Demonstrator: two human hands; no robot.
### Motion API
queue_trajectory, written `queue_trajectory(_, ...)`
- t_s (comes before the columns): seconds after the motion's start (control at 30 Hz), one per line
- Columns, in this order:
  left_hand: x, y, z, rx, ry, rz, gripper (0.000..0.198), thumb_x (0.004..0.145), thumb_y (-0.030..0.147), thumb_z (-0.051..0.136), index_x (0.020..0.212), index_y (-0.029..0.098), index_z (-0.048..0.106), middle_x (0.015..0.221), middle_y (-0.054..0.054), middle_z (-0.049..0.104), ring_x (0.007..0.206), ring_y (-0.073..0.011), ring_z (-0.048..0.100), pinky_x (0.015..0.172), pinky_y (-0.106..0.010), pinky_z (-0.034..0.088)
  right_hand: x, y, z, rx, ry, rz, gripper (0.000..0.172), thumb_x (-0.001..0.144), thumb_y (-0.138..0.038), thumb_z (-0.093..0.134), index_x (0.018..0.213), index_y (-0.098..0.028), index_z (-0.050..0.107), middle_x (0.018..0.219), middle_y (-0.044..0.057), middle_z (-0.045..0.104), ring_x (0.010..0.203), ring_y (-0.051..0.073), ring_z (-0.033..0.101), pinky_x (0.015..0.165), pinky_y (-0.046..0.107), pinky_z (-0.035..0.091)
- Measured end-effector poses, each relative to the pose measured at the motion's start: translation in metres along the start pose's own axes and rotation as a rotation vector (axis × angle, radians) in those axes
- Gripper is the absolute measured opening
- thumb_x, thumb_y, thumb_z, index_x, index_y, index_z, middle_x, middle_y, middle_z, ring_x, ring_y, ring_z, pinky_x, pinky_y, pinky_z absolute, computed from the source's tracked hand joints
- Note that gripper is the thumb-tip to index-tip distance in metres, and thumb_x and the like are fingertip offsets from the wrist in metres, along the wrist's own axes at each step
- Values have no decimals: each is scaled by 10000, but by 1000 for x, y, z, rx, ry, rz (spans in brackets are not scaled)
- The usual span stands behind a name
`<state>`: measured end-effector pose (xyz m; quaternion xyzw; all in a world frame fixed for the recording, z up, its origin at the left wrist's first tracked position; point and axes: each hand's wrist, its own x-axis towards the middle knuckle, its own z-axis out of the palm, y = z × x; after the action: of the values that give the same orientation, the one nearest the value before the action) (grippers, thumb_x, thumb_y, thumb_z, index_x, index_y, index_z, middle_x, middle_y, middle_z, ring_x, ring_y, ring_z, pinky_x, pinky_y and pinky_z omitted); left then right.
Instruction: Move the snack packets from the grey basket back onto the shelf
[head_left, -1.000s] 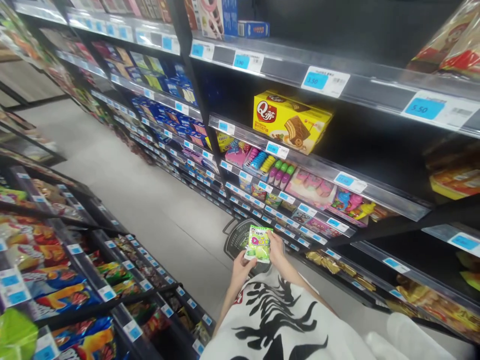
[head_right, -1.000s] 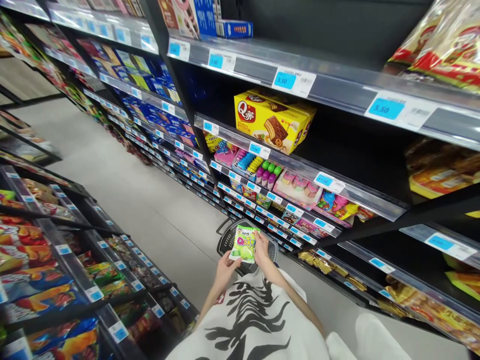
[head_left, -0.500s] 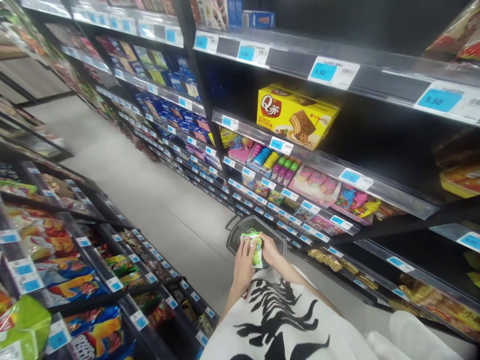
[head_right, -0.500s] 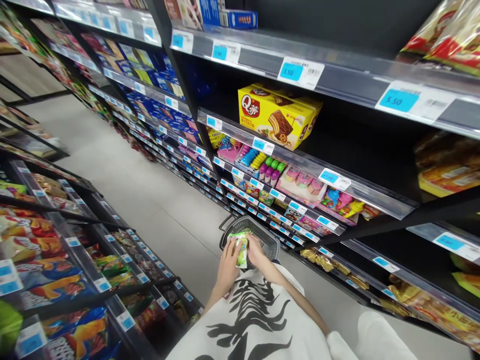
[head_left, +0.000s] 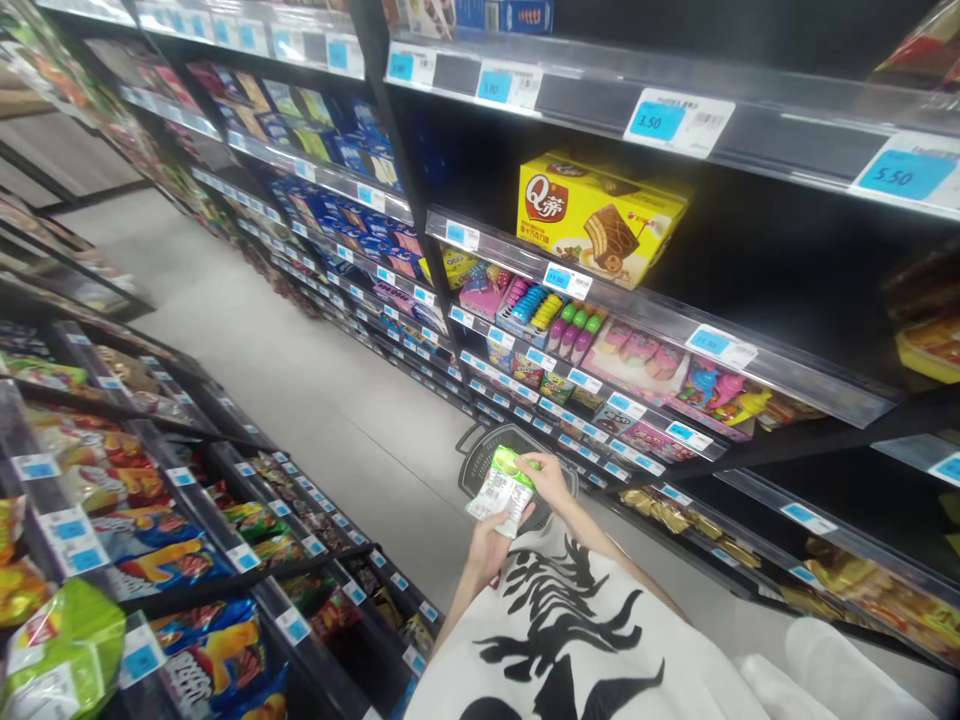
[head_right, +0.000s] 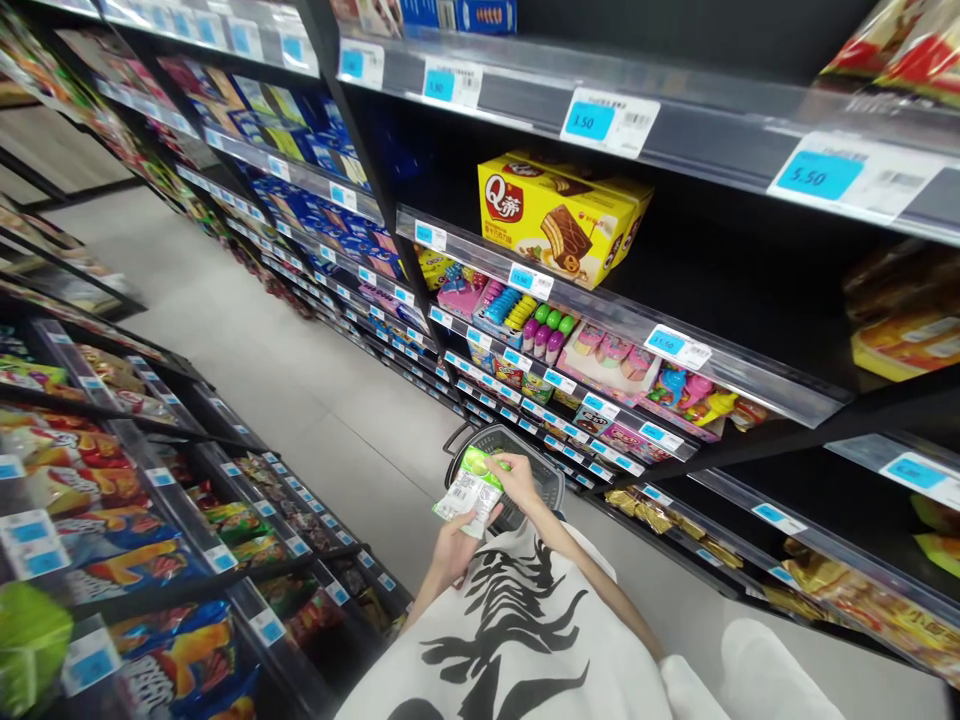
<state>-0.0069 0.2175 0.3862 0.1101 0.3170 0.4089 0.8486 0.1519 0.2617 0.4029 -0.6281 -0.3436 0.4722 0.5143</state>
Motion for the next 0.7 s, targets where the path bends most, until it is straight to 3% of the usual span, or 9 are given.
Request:
queue_trajectory(0.17,-5,2,8,-29,1,-8,840,693,98,622,1497,278,457,1517,-55,512,1486,-328,352,1240,-657,201,-1,-11,4,55,65,-12,291,687,-445,806,809,-181,819,775,65,751,721,217,645,672,290,479)
queue_trajectory(0.7,-5,5,8,-64,43,-15,861,667,59,562,1497,265,463,1508,-47,523,1501,-321,324,1240,-663,210,-4,-26,7,89,9,-24,297,710,-447,807,841,-181,824,812,77,760,718,221,659,675,303,498)
